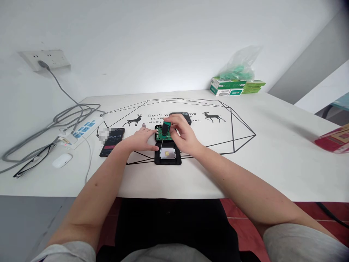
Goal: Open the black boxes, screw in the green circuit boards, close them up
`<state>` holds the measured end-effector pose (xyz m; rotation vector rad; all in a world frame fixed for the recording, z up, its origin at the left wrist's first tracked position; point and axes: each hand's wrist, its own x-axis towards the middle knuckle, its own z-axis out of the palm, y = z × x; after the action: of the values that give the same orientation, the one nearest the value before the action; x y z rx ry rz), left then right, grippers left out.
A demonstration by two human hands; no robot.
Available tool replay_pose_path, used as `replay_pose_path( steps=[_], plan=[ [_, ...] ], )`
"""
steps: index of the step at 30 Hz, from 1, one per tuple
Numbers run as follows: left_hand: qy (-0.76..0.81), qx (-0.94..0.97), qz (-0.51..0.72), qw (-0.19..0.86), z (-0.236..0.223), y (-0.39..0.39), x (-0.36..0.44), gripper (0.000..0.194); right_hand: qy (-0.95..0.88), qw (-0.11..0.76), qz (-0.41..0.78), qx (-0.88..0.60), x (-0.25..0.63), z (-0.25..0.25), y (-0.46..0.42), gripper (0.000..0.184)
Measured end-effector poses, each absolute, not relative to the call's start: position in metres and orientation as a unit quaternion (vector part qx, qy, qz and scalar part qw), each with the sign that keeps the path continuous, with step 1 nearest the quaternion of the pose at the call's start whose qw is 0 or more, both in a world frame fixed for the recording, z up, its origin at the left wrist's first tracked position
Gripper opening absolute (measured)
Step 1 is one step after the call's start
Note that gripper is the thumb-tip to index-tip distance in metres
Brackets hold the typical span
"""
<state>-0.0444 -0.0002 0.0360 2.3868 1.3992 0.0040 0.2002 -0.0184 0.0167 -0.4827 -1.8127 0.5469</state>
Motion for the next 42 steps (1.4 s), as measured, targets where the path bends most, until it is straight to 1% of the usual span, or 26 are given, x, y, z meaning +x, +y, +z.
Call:
replay_pose_path(
  steps=[4, 7, 10, 13, 19, 24, 26, 30, 33, 38, 42],
  plan=[
    [0.5, 0.842, -0.004, 0.202, 0.0394, -0.0014, -0.0428, 0.096, -0.76, 0.547, 0.273, -0.222, 0.2017, 0.0199, -0.0196, 0.034],
    [0.502, 0.839, -0.025, 0.208, 0.0415, -0.0024, -0.0414, 0.105, -0.742, 0.551, 0.304, -0.23, 0.2019, 0.0187, -0.019, 0.038],
    [0.497, 0.841, -0.036, 0.212, 0.0434, -0.0041, -0.0408, 0.113, -0.736, 0.542, 0.35, -0.204, 0.2014, 0.0169, -0.0187, 0.037],
    [0.489, 0.844, -0.033, 0.219, 0.044, -0.0047, -0.0411, 0.111, -0.736, 0.535, 0.374, -0.179, 0.2002, 0.0159, -0.0201, 0.039],
    [0.483, 0.846, -0.043, 0.221, 0.0402, -0.0017, -0.0426, 0.11, -0.747, 0.535, 0.354, -0.174, 0.1975, 0.0152, -0.0238, 0.035],
    [0.49, 0.841, -0.042, 0.226, 0.039, -0.0022, -0.0431, 0.109, -0.75, 0.565, 0.251, -0.235, 0.1982, 0.0145, -0.0198, 0.036],
    [0.489, 0.841, -0.037, 0.228, 0.038, -0.002, -0.0436, 0.11, -0.746, 0.572, 0.232, -0.249, 0.1993, 0.0148, -0.0183, 0.04],
    [0.486, 0.844, -0.034, 0.226, 0.0368, -0.0011, -0.0441, 0.117, -0.761, 0.554, 0.226, -0.249, 0.2019, 0.0167, -0.0194, 0.043],
    [0.49, 0.843, -0.051, 0.215, 0.0385, -0.0018, -0.043, 0.116, -0.768, 0.546, 0.221, -0.251, 0.2023, 0.0179, -0.0209, 0.043],
    [0.494, 0.84, -0.049, 0.219, 0.0402, -0.0034, -0.0414, 0.114, -0.762, 0.574, 0.18, -0.241, 0.2007, 0.0182, -0.0191, 0.036],
    [0.491, 0.842, -0.037, 0.221, 0.0361, -0.0006, -0.0436, 0.116, -0.756, 0.578, 0.193, -0.239, 0.2016, 0.0188, -0.0195, 0.032]
  ],
)
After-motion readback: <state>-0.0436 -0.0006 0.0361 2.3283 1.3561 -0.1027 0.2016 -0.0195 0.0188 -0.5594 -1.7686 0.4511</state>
